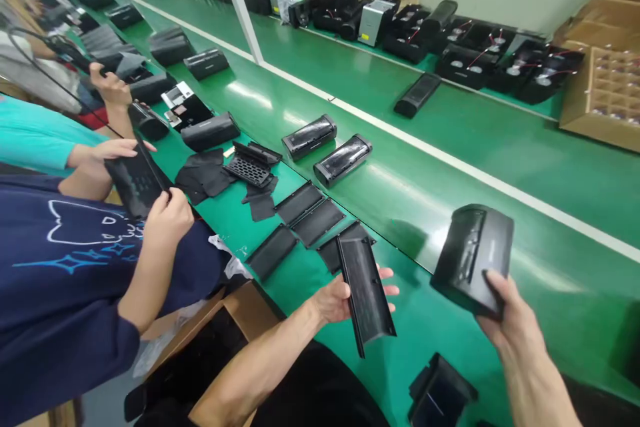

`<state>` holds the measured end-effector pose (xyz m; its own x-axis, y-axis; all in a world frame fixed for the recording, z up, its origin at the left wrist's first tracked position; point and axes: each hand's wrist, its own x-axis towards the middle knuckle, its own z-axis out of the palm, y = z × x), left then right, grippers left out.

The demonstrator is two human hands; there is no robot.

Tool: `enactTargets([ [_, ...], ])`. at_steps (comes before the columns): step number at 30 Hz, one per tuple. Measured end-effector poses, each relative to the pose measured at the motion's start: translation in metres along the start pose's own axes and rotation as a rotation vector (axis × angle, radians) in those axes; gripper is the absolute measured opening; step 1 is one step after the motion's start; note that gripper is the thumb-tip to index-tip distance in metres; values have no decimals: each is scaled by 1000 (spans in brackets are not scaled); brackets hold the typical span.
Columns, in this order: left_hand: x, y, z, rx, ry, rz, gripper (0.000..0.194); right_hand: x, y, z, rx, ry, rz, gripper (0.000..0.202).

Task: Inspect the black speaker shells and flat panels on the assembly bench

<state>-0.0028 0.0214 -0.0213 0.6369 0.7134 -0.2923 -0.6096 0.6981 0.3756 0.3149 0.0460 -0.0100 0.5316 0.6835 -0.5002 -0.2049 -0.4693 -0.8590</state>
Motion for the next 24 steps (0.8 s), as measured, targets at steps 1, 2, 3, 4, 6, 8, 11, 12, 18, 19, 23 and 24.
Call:
enactTargets([
  [1, -2, -2, 0, -11, -31, -8, 87, -31, -4, 0, -50, -54, -12, 82],
  [2, -3, -4, 2, -19, -51, -7, 86, -61, -9, 2, -119, -119, -32, 94],
  [3, -4, -6, 4, -24, -63, -2, 84, -91, -15, 4, -197, -166, -45, 103],
  [4, -4, -9, 7, -21, -70, 5, 83, -117, -22, 6, -281, -218, -57, 108],
  [6, -5, -14, 15, -3, -81, 20, 80, -158, -32, 12, -447, -287, -135, 106],
  [8, -6, -19, 24, 10, -83, 32, 78, -181, -36, 17, -611, -304, -263, 99],
  [11, -8, -25, 35, 6, -72, 41, 77, -193, -35, 18, -807, -282, -431, 93],
  [12, -8, -26, 37, 5, -67, 44, 78, -194, -34, 18, -844, -279, -458, 93],
  [18, -8, -33, 38, 19, -84, 47, 78, -198, -28, 19, -919, -294, -464, 92],
  [19, -8, -33, 37, 18, -82, 54, 76, -198, -27, 20, -926, -294, -466, 93],
  [23, -7, -36, 35, -5, -77, 62, 72, -198, -26, 22, -944, -293, -454, 94],
  [24, -7, -37, 34, -17, -75, 57, 71, -198, -26, 23, -943, -293, -445, 94],
])
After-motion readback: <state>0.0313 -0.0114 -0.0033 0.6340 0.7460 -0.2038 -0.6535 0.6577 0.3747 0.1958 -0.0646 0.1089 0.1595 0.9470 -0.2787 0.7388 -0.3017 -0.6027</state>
